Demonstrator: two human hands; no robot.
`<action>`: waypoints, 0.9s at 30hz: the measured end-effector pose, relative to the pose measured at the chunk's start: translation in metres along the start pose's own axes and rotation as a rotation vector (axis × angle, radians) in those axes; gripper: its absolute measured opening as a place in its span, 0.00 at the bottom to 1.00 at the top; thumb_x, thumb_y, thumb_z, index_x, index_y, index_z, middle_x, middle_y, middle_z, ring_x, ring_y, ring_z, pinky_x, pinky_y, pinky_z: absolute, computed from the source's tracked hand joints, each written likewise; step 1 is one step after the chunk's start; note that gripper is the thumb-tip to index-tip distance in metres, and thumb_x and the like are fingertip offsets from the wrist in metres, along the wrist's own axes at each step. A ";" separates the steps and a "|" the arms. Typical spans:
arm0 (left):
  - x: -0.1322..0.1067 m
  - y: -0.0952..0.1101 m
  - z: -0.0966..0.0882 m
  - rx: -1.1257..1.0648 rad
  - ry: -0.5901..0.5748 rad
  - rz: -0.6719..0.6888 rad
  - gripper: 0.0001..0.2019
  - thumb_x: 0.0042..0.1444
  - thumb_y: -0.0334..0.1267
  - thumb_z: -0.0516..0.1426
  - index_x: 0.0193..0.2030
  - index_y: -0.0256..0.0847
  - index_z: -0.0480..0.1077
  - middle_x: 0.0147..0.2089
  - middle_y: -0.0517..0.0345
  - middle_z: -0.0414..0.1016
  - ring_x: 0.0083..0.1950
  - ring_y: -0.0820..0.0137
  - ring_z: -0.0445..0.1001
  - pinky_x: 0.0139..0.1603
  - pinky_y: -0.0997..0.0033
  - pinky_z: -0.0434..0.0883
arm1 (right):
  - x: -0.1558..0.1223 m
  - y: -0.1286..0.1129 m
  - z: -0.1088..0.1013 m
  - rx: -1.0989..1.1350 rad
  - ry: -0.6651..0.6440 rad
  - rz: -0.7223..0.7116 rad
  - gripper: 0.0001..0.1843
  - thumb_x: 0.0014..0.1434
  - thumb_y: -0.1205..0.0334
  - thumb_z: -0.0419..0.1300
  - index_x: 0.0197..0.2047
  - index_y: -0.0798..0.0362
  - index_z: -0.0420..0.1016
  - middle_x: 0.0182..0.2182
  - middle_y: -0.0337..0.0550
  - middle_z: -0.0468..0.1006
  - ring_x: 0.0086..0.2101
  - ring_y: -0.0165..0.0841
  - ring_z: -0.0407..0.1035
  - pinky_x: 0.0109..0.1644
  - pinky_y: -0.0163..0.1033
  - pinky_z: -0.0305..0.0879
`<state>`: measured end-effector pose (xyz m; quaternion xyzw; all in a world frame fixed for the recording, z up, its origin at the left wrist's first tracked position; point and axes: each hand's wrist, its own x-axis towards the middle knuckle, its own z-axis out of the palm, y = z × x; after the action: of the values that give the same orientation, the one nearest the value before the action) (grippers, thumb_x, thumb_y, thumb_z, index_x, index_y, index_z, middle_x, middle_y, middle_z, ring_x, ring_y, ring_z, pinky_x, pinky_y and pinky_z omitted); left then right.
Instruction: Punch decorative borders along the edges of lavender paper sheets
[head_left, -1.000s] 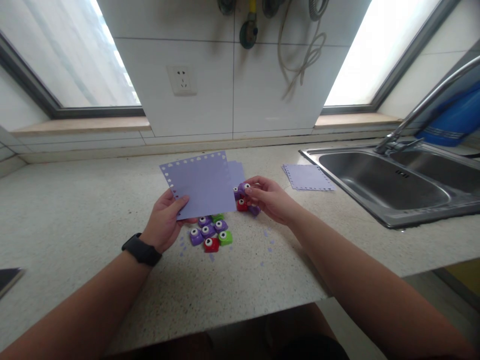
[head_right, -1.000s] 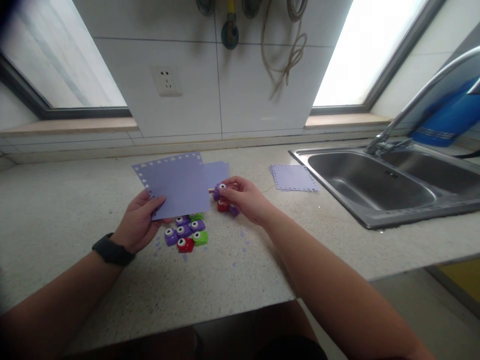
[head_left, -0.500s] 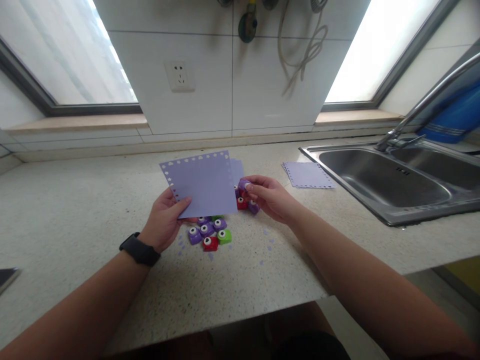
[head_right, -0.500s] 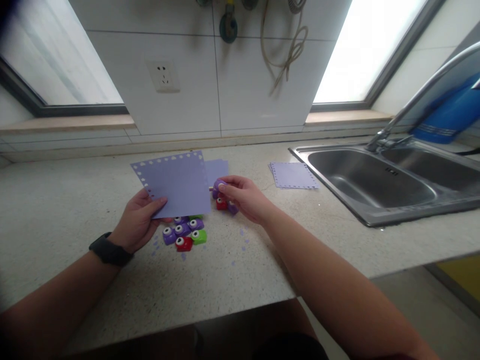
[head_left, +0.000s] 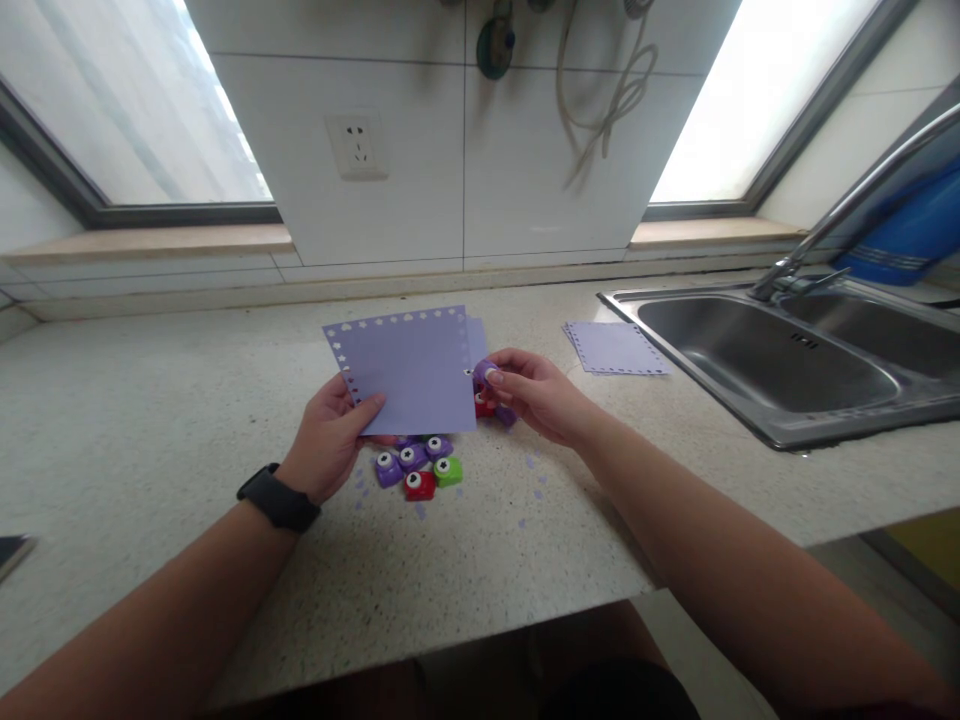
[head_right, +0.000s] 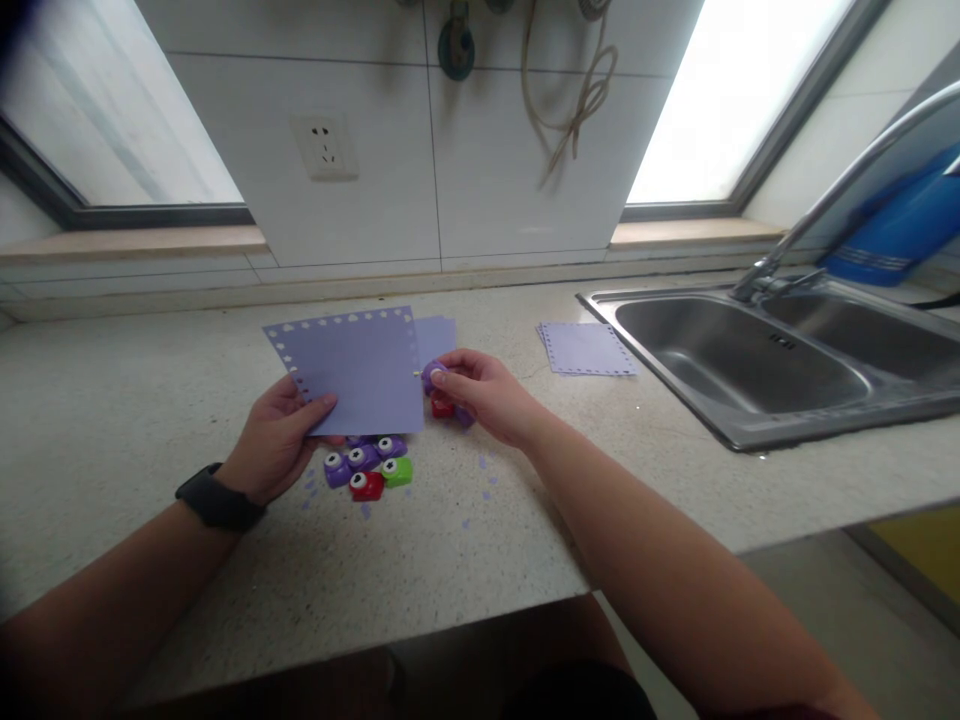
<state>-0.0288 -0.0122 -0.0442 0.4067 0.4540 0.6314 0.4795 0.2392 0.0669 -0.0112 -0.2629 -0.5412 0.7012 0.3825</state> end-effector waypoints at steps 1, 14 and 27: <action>0.000 0.000 0.000 0.005 0.002 -0.001 0.25 0.53 0.38 0.73 0.57 0.41 0.74 0.51 0.52 0.80 0.36 0.68 0.82 0.25 0.73 0.82 | 0.000 0.000 0.000 0.000 -0.003 0.000 0.20 0.52 0.51 0.78 0.40 0.51 0.76 0.31 0.38 0.78 0.32 0.31 0.72 0.40 0.42 0.72; 0.000 -0.002 0.000 0.055 -0.007 0.028 0.24 0.54 0.39 0.71 0.57 0.41 0.74 0.53 0.50 0.82 0.35 0.67 0.83 0.25 0.73 0.81 | 0.004 0.010 -0.008 -0.124 -0.015 -0.019 0.18 0.56 0.51 0.76 0.42 0.51 0.77 0.31 0.38 0.80 0.30 0.30 0.72 0.36 0.39 0.68; -0.001 -0.004 -0.001 0.109 0.010 0.085 0.24 0.56 0.41 0.71 0.57 0.40 0.73 0.57 0.49 0.80 0.37 0.66 0.83 0.25 0.71 0.82 | 0.001 0.010 -0.008 -0.300 0.011 0.014 0.18 0.58 0.53 0.74 0.47 0.53 0.80 0.31 0.41 0.82 0.29 0.30 0.74 0.29 0.35 0.65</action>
<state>-0.0283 -0.0131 -0.0479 0.4478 0.4726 0.6274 0.4272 0.2427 0.0711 -0.0229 -0.3248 -0.6358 0.6138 0.3368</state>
